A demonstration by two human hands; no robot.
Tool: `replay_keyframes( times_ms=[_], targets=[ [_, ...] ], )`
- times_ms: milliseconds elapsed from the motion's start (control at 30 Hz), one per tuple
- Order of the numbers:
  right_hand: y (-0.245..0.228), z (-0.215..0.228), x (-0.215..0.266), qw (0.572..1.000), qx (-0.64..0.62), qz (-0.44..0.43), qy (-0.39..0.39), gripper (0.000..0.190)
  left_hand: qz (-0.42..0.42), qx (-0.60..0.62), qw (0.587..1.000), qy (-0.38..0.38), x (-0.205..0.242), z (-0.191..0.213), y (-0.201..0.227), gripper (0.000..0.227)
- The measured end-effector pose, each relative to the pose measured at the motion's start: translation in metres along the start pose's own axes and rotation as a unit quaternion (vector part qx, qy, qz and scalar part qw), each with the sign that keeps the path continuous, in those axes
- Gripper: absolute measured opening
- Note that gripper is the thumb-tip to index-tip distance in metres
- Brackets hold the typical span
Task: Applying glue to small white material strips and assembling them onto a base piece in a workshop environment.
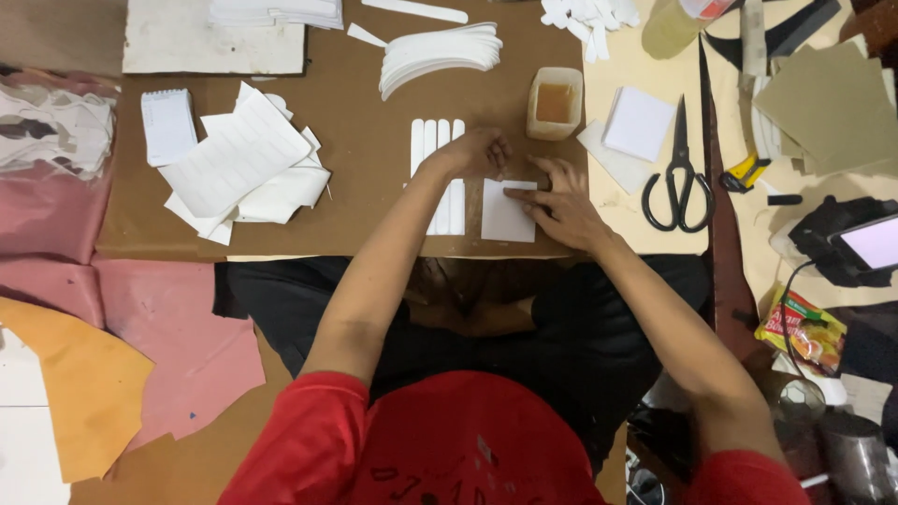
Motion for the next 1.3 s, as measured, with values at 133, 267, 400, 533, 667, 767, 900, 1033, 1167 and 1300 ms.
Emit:
replay_keyframes(
  times_ms=[133,267,400,533,667,767,900,1033,1167,1300],
  targets=[
    [-0.015,0.007,0.014,1.0,0.021,0.023,0.003,0.03,0.003,-0.009,1.0,0.008,0.004,0.001,0.006,0.046],
    [-0.029,0.01,0.036,0.991,0.096,0.099,-0.001,0.035,-0.002,-0.001,1.0,0.014,0.0,-0.004,0.0,0.047],
    [-0.029,0.003,0.049,0.966,0.178,0.183,0.031,0.036,-0.012,-0.009,1.0,0.012,-0.003,-0.007,-0.003,0.049],
    [-0.039,0.016,0.037,0.955,0.215,0.193,0.073,0.032,-0.012,-0.031,0.999,0.015,0.003,-0.003,0.01,0.049],
    [-0.042,0.01,0.044,0.946,0.219,0.224,0.084,0.038,-0.013,-0.04,0.999,0.011,-0.001,-0.001,0.004,0.046],
    [-0.046,0.01,0.048,0.95,0.219,0.209,0.071,0.036,-0.013,-0.035,0.999,-0.003,-0.009,-0.006,-0.007,0.045],
    [-0.034,0.005,0.025,0.962,0.225,0.126,0.089,0.037,-0.008,-0.048,0.999,-0.009,-0.012,-0.006,-0.009,0.044],
    [-0.025,-0.005,0.005,0.96,0.252,0.09,0.081,0.042,-0.017,-0.038,0.999,-0.003,-0.03,-0.017,-0.036,0.046],
    [-0.034,-0.006,0.009,0.959,0.267,0.072,0.057,0.045,-0.012,-0.036,0.999,0.001,-0.016,-0.011,-0.021,0.041],
    [-0.061,-0.001,0.043,0.95,0.266,0.143,0.083,0.048,-0.015,-0.018,1.0,0.018,0.003,-0.007,0.003,0.031]
  ],
)
Point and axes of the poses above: each hand's wrist, its own x-axis away from the middle knuckle, its own z-axis out of the back of the hand, y = z × x, the point moved 1 cm from there along -x, towards the middle knuckle, and after that the axes turned 8 degrees about y, right-handed, at the moved point
